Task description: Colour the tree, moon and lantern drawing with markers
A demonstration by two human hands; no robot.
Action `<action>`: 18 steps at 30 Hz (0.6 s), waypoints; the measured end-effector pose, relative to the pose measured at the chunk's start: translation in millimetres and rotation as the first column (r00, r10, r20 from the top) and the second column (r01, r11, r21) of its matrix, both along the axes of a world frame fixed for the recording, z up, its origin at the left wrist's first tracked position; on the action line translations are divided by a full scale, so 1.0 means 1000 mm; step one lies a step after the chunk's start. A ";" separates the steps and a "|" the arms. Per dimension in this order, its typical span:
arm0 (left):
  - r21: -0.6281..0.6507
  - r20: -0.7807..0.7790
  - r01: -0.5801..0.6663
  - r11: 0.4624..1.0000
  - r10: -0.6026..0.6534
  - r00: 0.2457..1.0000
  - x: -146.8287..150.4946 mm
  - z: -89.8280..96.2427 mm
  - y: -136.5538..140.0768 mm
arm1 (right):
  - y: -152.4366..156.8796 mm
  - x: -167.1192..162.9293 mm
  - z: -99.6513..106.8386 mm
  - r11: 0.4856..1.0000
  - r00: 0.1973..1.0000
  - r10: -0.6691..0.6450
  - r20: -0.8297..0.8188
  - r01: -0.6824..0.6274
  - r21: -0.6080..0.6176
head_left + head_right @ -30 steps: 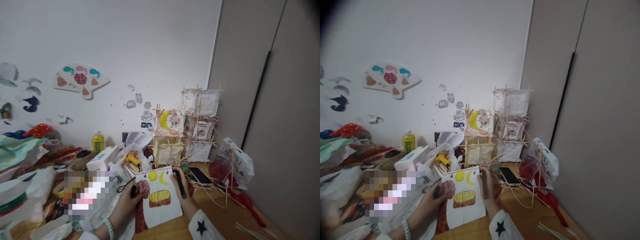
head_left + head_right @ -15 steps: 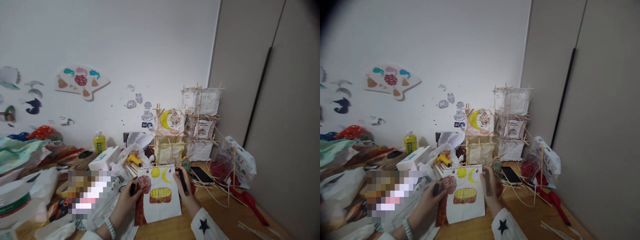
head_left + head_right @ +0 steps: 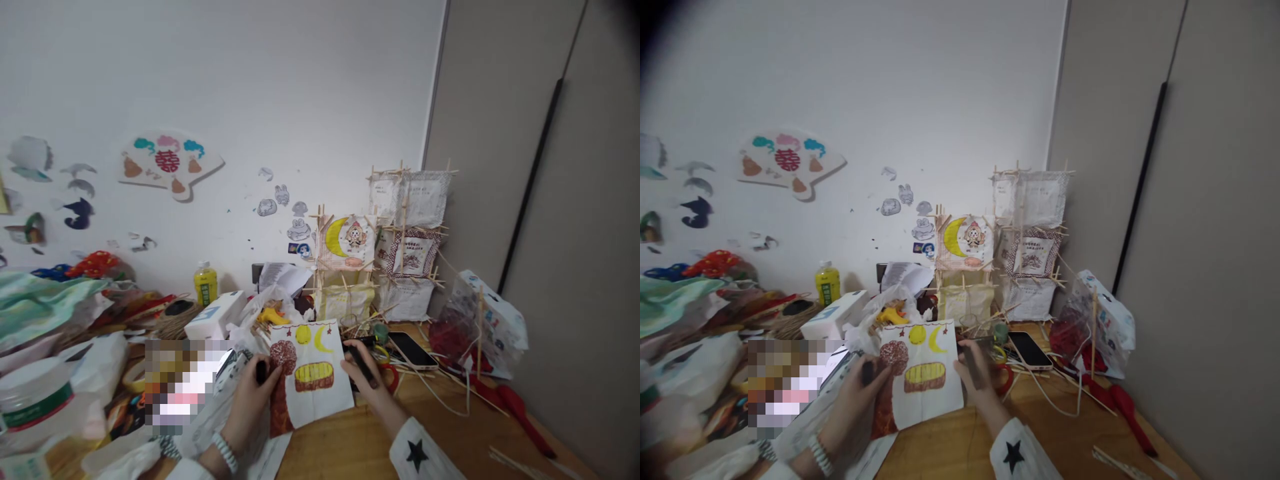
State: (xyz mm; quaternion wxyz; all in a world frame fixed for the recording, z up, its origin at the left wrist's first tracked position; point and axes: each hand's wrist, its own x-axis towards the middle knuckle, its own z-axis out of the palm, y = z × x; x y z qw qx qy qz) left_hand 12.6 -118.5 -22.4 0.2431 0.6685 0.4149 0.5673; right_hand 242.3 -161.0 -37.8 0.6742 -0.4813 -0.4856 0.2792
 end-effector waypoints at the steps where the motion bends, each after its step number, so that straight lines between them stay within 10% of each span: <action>1: 0.009 -0.013 -0.005 1.000 0.005 1.000 0.000 0.000 0.001 | -0.001 0.001 0.000 1.000 1.000 0.007 0.016 -0.007 -0.008; 18: 0.007 -0.107 -0.027 1.000 0.027 0.994 0.000 0.005 -0.003 | -0.001 0.003 0.011 0.998 0.998 -0.056 -0.007 0.056 0.038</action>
